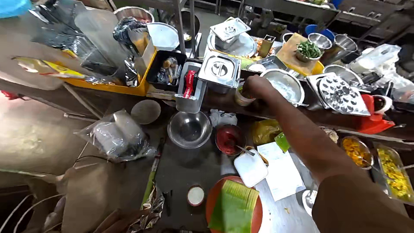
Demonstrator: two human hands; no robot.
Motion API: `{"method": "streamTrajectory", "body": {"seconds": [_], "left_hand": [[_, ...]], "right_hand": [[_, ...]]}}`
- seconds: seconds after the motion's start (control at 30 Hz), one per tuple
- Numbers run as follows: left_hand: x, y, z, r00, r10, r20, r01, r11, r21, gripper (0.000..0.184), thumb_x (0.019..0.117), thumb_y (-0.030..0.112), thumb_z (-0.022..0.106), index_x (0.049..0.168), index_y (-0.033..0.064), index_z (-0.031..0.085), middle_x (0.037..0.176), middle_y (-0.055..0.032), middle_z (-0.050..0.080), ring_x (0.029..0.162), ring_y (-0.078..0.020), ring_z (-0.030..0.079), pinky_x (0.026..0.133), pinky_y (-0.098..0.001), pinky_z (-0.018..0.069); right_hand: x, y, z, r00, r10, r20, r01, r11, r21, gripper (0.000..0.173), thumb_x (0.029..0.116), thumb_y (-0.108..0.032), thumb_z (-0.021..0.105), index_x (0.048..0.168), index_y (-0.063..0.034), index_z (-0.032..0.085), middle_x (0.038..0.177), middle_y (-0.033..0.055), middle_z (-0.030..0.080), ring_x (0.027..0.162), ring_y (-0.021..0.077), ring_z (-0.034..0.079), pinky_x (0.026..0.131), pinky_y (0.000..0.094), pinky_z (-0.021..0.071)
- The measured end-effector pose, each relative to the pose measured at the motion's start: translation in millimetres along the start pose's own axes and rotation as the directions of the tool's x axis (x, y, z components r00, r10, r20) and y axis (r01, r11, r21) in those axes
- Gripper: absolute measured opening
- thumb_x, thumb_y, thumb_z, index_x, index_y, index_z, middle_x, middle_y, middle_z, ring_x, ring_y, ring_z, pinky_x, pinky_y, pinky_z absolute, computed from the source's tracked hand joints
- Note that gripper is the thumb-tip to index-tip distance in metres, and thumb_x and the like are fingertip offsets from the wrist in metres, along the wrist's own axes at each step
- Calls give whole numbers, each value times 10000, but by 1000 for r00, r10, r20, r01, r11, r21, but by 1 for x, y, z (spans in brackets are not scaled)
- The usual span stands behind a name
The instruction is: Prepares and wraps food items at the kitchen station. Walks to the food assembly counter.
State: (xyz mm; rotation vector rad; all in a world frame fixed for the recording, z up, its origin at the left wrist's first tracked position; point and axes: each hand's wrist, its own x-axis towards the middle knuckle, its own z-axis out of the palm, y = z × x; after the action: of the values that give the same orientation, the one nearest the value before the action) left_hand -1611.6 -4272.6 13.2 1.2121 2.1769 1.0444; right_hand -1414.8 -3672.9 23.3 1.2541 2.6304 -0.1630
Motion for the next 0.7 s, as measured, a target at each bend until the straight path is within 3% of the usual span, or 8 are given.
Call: {"method": "streamTrajectory", "body": {"seconds": [0.2,0.4,0.7], "left_hand": [[29,3,-6,997,17,73,-15,999,-31,226,819,222,863,1001,99,807,904,-70,697,856,-126,648,771,-284,559],[39,-6,-3,997,0,74,6,996,-90,245,815,202,849,1055,169,810,894,-28,673,802,-92,622,698,-250,544],[44,-5,2,993,-13,117,24,995,-94,245,824,215,849,1054,139,810,884,-46,671,792,-95,622,695,-249,544]], "right_hand": [[-22,7,-20,999,5,-47,-3,999,32,130,907,-288,699,911,-178,768,937,127,732,888,385,705,694,705,528],[-35,9,-16,987,-4,-160,10,999,38,137,887,-351,750,947,-235,793,963,81,750,936,349,709,733,670,541],[-33,13,-16,996,2,-87,-12,993,-119,157,930,-316,663,928,-198,766,939,123,737,895,393,705,670,676,517]]}}
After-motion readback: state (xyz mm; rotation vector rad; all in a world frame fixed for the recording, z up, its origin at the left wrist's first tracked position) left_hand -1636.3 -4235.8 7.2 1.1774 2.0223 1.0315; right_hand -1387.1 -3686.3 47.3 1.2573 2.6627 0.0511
